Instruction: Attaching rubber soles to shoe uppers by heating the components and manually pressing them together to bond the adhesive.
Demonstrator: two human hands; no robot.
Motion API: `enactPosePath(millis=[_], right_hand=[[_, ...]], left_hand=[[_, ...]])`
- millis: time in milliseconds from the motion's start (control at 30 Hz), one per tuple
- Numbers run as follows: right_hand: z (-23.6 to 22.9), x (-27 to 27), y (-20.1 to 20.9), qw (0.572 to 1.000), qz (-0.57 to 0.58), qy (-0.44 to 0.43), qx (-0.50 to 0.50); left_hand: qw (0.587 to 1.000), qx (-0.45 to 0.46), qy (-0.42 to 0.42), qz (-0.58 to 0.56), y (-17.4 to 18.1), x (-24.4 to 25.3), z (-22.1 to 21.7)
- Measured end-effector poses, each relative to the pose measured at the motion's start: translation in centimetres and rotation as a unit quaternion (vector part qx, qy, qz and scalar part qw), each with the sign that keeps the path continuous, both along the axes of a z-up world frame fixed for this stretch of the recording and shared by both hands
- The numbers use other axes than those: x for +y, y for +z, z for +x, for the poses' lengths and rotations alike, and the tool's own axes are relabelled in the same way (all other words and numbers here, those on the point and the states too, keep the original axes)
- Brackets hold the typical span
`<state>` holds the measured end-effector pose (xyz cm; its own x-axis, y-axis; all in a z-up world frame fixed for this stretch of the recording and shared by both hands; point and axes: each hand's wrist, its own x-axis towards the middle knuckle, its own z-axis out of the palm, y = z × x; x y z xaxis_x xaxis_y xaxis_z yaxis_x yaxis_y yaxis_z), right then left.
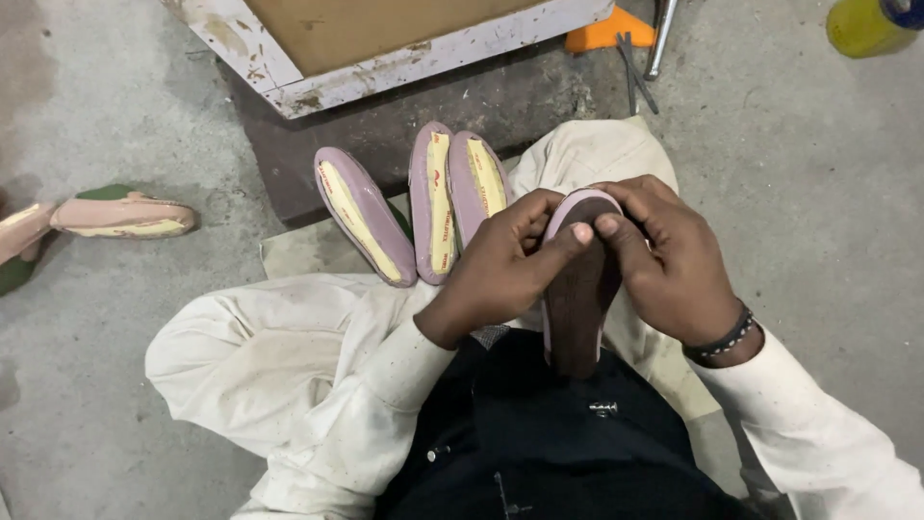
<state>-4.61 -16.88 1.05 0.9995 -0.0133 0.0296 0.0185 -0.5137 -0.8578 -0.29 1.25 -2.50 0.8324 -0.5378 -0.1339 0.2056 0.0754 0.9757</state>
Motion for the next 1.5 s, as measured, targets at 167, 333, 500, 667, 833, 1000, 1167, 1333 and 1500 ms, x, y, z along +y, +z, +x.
enactPosePath(millis=[167,333,500,667,833,1000,1167,1333,1500], right_hand=[[1.1,2.1,0.7,0.993,0.098,0.015,0.060],[1.9,6.0,2.2,0.983,0.102,0.138,0.066],[2.4,11.3,0.7,0.934,-0.156,0.302,-0.109],[4.3,18.1,0.7,0.908,-0.147,0.370,-0.132],[6.1,25.4,-1.4,0.814,-0.159,0.500,-0.248],[5.8,34.4,-3.0,0.774,-0.181,0.490,-0.358],[4.0,40.3,-5.7,0.742,-0.079,0.605,-0.278],[3.7,40.6,-9.5,0.752,-0.148,0.615,-0.186],[4.4,39.7,-8.7,0.804,-0.069,0.589,-0.038]], left_hand=[[0.999,-0.031,0.012,0.026,4.0,3.6,0.3],[0.985,-0.052,0.112,0.119,4.9,8.0,-1.1],[0.903,0.025,0.397,0.165,6.2,13.6,-3.1],[0.873,0.123,0.423,0.207,7.5,20.7,-5.6],[0.847,0.089,0.487,0.193,4.1,26.5,-10.2],[0.678,0.150,0.717,-0.069,-0.3,30.3,-13.6],[0.523,0.109,0.843,-0.062,-4.1,35.9,-15.8],[0.373,0.072,0.915,0.137,-15.8,43.9,-17.8],[0.386,0.146,0.886,0.214,-22.3,43.7,-16.8]])
